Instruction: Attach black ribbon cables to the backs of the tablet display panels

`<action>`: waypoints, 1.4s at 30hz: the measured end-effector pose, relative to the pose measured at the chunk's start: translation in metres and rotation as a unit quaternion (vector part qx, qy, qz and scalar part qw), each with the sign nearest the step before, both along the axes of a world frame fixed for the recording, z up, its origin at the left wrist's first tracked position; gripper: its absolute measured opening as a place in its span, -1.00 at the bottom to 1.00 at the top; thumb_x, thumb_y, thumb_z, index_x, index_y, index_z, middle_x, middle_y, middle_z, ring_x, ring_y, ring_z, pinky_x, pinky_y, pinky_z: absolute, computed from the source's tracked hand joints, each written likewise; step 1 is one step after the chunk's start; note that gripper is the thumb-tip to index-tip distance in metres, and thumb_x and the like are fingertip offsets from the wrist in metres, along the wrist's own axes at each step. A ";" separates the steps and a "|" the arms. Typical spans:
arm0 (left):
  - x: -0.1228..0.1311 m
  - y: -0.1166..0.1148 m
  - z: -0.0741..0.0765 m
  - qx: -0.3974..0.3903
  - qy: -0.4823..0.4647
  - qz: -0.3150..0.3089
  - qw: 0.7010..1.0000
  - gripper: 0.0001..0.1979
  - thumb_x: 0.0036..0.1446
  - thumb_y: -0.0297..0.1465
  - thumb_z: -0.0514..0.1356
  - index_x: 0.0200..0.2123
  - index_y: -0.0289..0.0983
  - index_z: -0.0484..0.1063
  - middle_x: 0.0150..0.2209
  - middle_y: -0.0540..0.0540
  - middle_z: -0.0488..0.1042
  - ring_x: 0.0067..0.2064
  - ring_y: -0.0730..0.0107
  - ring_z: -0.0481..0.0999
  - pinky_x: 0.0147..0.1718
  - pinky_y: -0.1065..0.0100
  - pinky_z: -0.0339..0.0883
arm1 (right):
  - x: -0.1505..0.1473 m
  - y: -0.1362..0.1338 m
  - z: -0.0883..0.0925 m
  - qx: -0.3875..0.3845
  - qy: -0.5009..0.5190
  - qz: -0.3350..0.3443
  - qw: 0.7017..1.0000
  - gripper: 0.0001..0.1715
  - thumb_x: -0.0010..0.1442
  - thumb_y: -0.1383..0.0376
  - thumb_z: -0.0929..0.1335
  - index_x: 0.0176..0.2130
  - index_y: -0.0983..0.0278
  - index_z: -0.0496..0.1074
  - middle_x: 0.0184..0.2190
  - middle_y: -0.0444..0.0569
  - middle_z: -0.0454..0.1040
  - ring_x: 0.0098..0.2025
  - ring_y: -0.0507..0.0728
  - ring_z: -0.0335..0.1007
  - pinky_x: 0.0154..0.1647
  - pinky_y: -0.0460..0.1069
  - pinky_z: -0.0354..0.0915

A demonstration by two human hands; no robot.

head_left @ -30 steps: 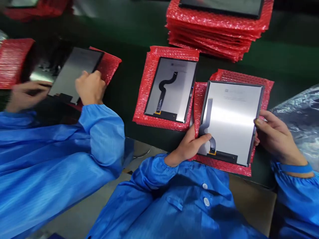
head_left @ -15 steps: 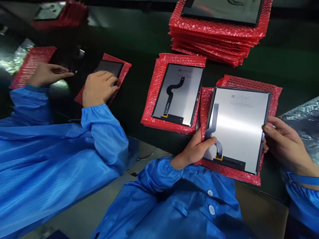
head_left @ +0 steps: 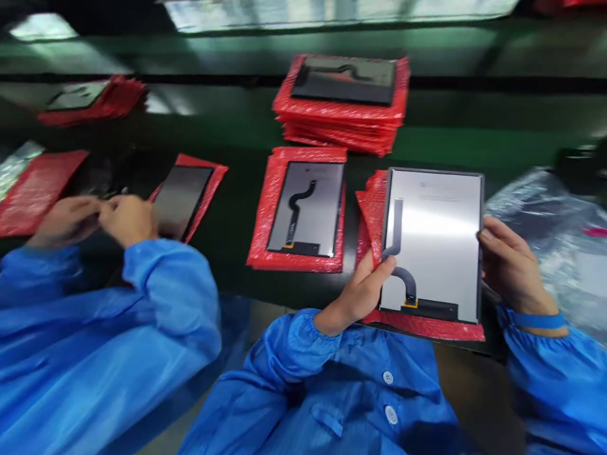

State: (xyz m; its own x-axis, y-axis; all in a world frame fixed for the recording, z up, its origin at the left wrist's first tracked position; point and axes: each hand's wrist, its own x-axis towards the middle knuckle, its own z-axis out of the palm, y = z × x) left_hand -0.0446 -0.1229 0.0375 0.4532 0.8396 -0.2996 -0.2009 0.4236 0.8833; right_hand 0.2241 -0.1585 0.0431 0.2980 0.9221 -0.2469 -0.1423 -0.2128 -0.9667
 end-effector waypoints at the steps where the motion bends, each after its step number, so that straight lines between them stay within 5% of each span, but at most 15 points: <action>1: 0.007 0.004 0.004 0.005 -0.009 -0.007 1.000 -0.55 0.28 -0.12 0.32 0.15 -0.20 0.54 0.14 -0.13 0.59 0.30 0.04 0.44 0.37 0.10 0.19 | 0.002 -0.002 0.001 0.025 0.003 -0.025 0.999 -0.70 0.22 0.13 0.51 -0.04 0.11 0.57 -0.48 -0.14 0.47 -0.62 0.09 0.28 -0.64 -0.03 0.22; 6: 0.057 0.022 0.028 0.001 -0.062 -0.051 0.997 -0.47 0.20 -0.11 0.38 0.17 -0.21 0.51 0.18 -0.14 0.58 0.26 0.03 0.49 0.29 0.12 0.33 | 0.021 -0.019 0.008 0.166 -0.022 -0.204 0.965 -0.68 0.19 0.10 0.52 -0.06 0.13 0.59 -0.33 -0.14 0.53 -0.37 0.08 0.46 -0.44 -0.09 0.37; 10: 0.106 0.025 0.035 0.014 -0.088 -0.073 0.993 -0.43 0.15 -0.13 0.40 0.17 -0.21 0.47 0.21 -0.13 0.56 0.26 0.05 0.51 0.27 0.13 0.38 | 0.038 -0.050 0.005 0.198 -0.007 -0.262 0.944 -0.55 0.22 0.03 0.50 0.04 0.15 0.58 -0.29 -0.12 0.54 -0.32 0.05 0.46 -0.42 -0.13 0.35; 15: 0.162 0.025 0.026 0.036 -0.089 -0.107 0.990 -0.53 0.17 -0.20 0.39 0.11 -0.19 0.50 0.17 -0.11 0.59 0.22 0.09 0.54 0.26 0.14 0.39 | 0.044 -0.079 -0.022 0.182 -0.039 -0.346 0.920 -0.44 0.23 -0.02 0.48 0.14 0.13 0.51 -0.08 -0.06 0.61 -0.09 0.17 0.55 -0.13 0.00 0.48; 22: 0.220 0.032 -0.008 0.059 -0.073 -0.106 0.990 -0.59 0.21 -0.31 0.36 0.11 -0.22 0.49 0.17 -0.14 0.57 0.25 0.17 0.51 0.30 0.21 0.30 | 0.063 -0.071 -0.068 0.182 -0.039 -0.387 0.903 -0.22 0.05 0.04 0.57 0.19 0.15 0.40 -0.01 0.01 0.62 -0.01 0.25 0.59 0.05 0.14 0.52; 28: 0.227 0.038 -0.035 0.018 -0.043 -0.104 0.993 -0.52 0.18 -0.27 0.39 0.13 -0.26 0.46 0.15 -0.21 0.59 0.15 0.14 0.59 0.21 0.15 0.40 | 0.070 -0.067 -0.081 0.159 -0.042 -0.395 0.904 -0.31 0.00 0.07 0.57 0.08 0.19 0.48 -0.20 -0.03 0.64 -0.21 0.20 0.59 -0.10 0.12 0.54; 35: 0.221 0.037 -0.032 -0.008 -0.059 -0.121 0.991 -0.51 0.20 -0.07 0.35 0.09 -0.22 0.50 0.10 -0.12 0.63 0.10 0.20 0.62 0.09 0.29 0.48 | 0.067 -0.071 -0.079 0.153 -0.051 -0.396 0.904 -0.33 0.01 0.02 0.58 0.07 0.16 0.49 -0.15 -0.01 0.65 -0.13 0.26 0.61 0.01 0.20 0.54; 42: 0.219 0.038 -0.037 -0.017 -0.072 -0.120 0.990 -0.48 0.22 0.02 0.28 0.06 -0.24 0.52 0.13 -0.14 0.61 0.15 0.19 0.58 0.18 0.26 0.42 | 0.061 -0.073 -0.070 0.136 -0.116 -0.402 0.898 -0.38 0.06 0.01 0.56 0.05 0.20 0.53 -0.07 0.08 0.63 -0.03 0.32 0.59 0.11 0.28 0.50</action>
